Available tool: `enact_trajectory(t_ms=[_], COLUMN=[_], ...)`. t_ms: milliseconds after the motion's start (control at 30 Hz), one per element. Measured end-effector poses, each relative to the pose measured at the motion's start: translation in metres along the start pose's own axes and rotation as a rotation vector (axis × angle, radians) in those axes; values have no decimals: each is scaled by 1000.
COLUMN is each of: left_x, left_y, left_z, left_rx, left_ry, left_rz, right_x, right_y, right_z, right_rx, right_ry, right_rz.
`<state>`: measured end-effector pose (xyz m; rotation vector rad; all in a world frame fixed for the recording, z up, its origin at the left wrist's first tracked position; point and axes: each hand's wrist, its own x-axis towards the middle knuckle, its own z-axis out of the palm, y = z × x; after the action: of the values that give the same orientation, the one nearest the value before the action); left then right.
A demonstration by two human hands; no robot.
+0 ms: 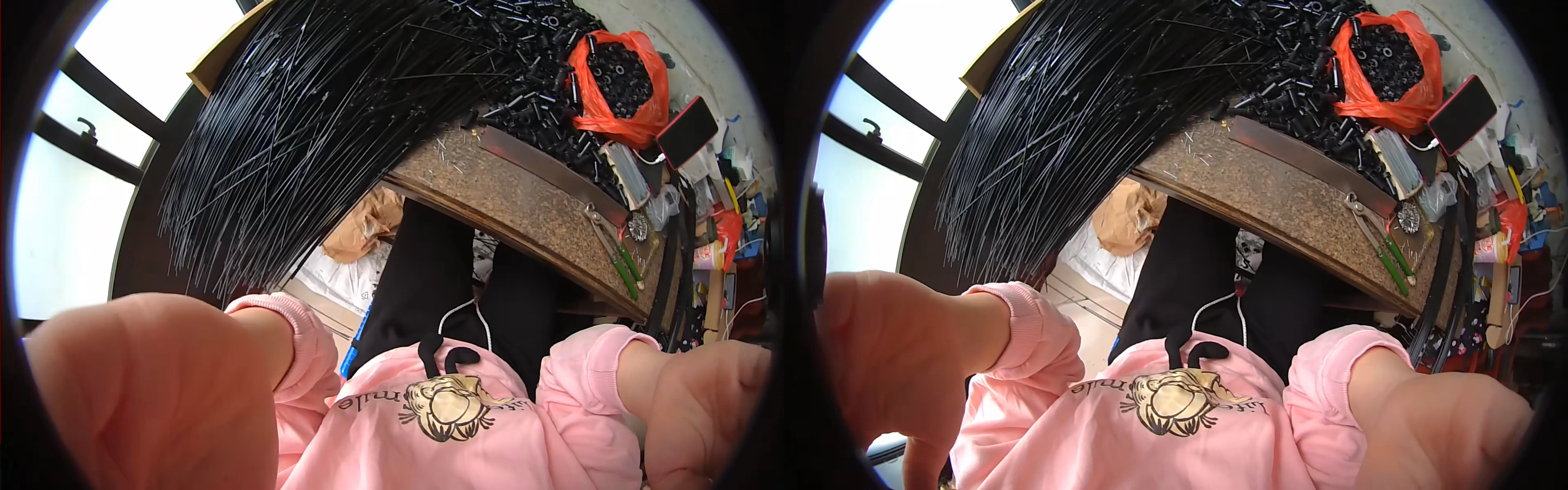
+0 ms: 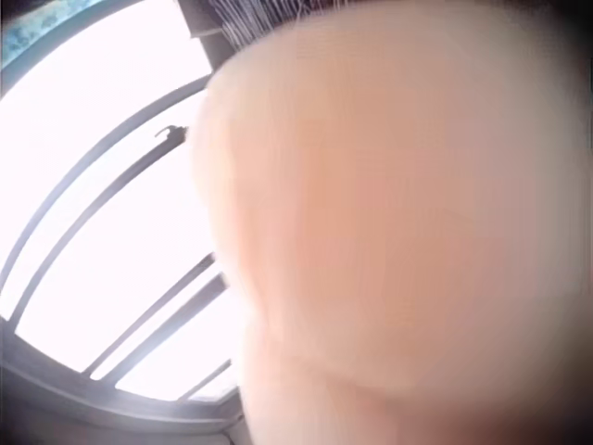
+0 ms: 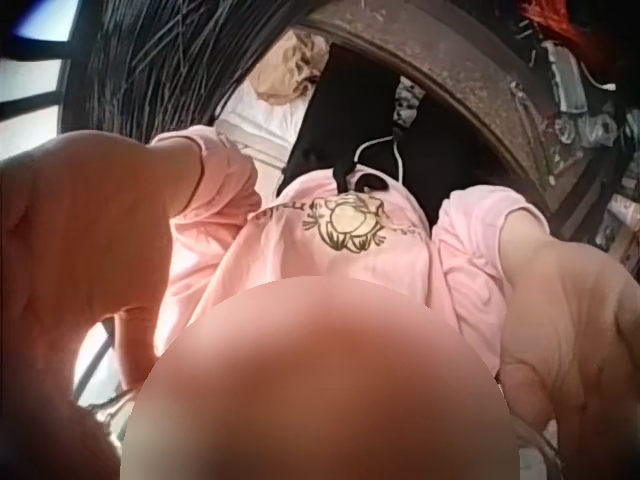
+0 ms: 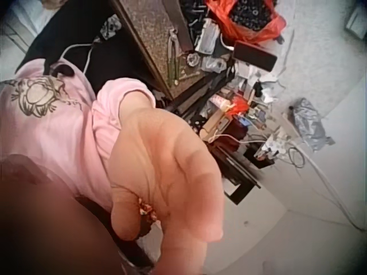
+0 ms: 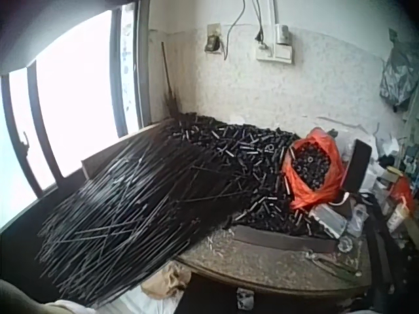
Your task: The recorder is seen organizing and securing black hair-like fibers into specific bundles at a production workstation.
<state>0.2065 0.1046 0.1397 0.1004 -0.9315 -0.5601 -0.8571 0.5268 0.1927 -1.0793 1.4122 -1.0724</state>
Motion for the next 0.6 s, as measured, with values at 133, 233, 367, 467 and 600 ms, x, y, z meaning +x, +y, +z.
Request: enact_trajectory(t_ms=[133,233,367,467,600], left_x=[-5,-5,-2,-2,1], left_y=[-13,-1,-9,-10,0], left_z=[38,42,30,19,-1], left_rx=[41,74,122,149,180], left_ry=[-88,-139,-110,-68,-35], left_rz=[9,51,-12,-23,-33], right_x=[22,62,57,72,90], right_y=[79,128,102,61,29], right_z=[-31,-24,-25,-31,-28], right_rx=[107,170,187,174,176], right_ry=[-20,-55,-63,-86,-111], right_rz=[-112,-220,-229,-264,-325])
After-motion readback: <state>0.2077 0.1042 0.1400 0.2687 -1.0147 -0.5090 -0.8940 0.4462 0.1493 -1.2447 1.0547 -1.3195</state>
